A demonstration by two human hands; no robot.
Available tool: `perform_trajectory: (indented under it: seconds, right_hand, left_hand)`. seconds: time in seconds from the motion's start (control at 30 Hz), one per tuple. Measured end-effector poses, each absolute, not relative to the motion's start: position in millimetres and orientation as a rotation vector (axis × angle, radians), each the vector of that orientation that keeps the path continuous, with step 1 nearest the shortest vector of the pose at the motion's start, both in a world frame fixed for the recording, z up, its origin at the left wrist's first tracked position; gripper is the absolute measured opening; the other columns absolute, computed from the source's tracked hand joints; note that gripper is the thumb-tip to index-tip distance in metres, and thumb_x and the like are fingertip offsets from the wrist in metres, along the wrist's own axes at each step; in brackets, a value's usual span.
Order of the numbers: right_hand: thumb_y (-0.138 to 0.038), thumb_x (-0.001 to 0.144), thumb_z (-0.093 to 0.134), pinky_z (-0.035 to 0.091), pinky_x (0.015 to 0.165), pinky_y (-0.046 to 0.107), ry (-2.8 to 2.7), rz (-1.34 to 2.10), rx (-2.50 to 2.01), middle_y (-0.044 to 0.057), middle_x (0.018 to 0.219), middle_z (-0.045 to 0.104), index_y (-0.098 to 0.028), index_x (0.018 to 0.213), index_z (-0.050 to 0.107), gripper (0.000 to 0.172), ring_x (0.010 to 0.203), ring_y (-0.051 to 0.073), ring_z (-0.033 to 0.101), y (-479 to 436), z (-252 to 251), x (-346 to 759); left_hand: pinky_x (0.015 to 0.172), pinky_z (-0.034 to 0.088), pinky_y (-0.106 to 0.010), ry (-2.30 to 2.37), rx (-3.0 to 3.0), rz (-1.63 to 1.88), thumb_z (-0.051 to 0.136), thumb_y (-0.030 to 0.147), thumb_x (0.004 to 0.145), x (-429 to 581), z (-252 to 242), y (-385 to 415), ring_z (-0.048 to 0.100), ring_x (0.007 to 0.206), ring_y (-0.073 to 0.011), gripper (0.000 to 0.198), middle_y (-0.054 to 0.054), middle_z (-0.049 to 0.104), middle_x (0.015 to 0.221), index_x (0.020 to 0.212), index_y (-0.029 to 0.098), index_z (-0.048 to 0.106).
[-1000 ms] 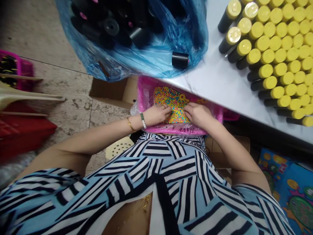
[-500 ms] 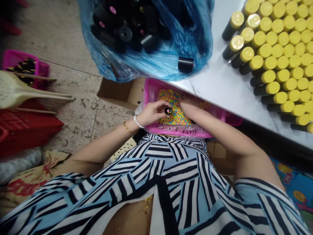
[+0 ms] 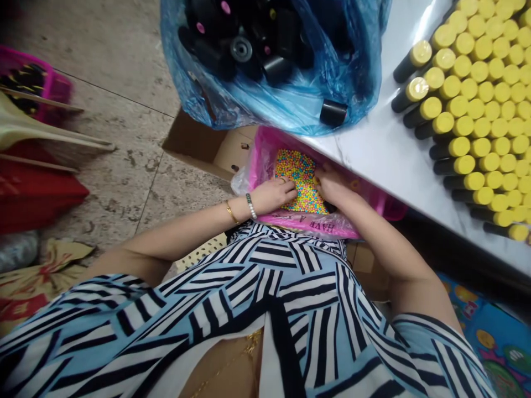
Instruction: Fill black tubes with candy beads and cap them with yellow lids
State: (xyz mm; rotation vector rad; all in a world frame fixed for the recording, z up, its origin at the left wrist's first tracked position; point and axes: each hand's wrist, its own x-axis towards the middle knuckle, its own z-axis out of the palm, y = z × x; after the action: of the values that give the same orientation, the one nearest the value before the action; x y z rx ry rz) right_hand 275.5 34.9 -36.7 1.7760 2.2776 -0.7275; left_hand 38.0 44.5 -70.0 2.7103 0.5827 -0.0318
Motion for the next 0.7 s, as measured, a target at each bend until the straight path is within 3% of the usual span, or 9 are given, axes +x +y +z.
perform_trajectory:
  seconds: [0.13, 0.27, 0.47, 0.57, 0.7]
  right_hand:
    - [-0.020, 0.094, 0.054, 0.048, 0.081, 0.033, 2.341, -0.789, 1.762, 0.013, 0.112, 0.068, -0.018, 0.098, 0.069, 0.015, 0.092, 0.023, 0.062, 28.4, -40.9, 272.7]
    - [-0.016, 0.089, 0.056, 0.049, 0.083, 0.035, 2.356, -0.820, 1.769, 0.015, 0.113, 0.067, -0.018, 0.100, 0.066, 0.015, 0.093, 0.025, 0.062, 25.4, -45.0, 277.1]
    - [-0.011, 0.081, 0.057, 0.050, 0.094, 0.037, 2.425, -0.895, 1.972, 0.015, 0.124, 0.066, -0.017, 0.119, 0.062, 0.039, 0.111, 0.028, 0.062, 27.6, -41.6, 289.2]
    - [-0.014, 0.082, 0.059, 0.051, 0.090, 0.036, 2.333, -1.007, 2.018, 0.013, 0.120, 0.069, -0.018, 0.115, 0.066, 0.034, 0.104, 0.026, 0.065, 22.0, -26.6, 293.9]
    - [-0.020, 0.086, 0.060, 0.052, 0.085, 0.034, 2.251, -1.178, 2.022, 0.007, 0.110, 0.074, -0.021, 0.114, 0.070, 0.029, 0.094, 0.023, 0.068, 3.3, -8.4, 305.9]
  left_hand:
    - [0.085, 0.053, -0.034, 0.491, 2.532, -0.056, 0.055, 0.014, 0.100, 40.4, -71.3, 43.1, 0.068, 0.096, -0.0226, 0.019, -0.013, 0.072, 0.104, 0.107, 0.016, 0.073]
    - [0.092, 0.053, -0.029, 0.623, 2.167, 0.164, 0.064, 0.008, 0.089, 32.0, -65.3, 53.2, 0.071, 0.101, -0.0188, 0.029, -0.007, 0.076, 0.110, 0.116, 0.017, 0.072]
    - [0.077, 0.053, -0.023, 0.688, 1.673, 0.356, 0.075, 0.013, 0.084, 30.4, -60.5, 54.6, 0.071, 0.083, -0.0134, 0.037, -0.003, 0.079, 0.101, 0.120, 0.015, 0.069]
    - [0.078, 0.054, -0.025, 0.734, 1.735, 0.396, 0.075, 0.013, 0.083, 35.9, -59.9, 53.5, 0.071, 0.082, -0.0141, 0.037, -0.003, 0.078, 0.098, 0.119, 0.015, 0.069]
    - [0.094, 0.055, -0.034, 0.799, 2.098, 0.438, 0.068, 0.007, 0.085, 36.1, -56.3, 56.4, 0.070, 0.103, -0.0212, 0.035, -0.009, 0.074, 0.109, 0.119, 0.014, 0.069]
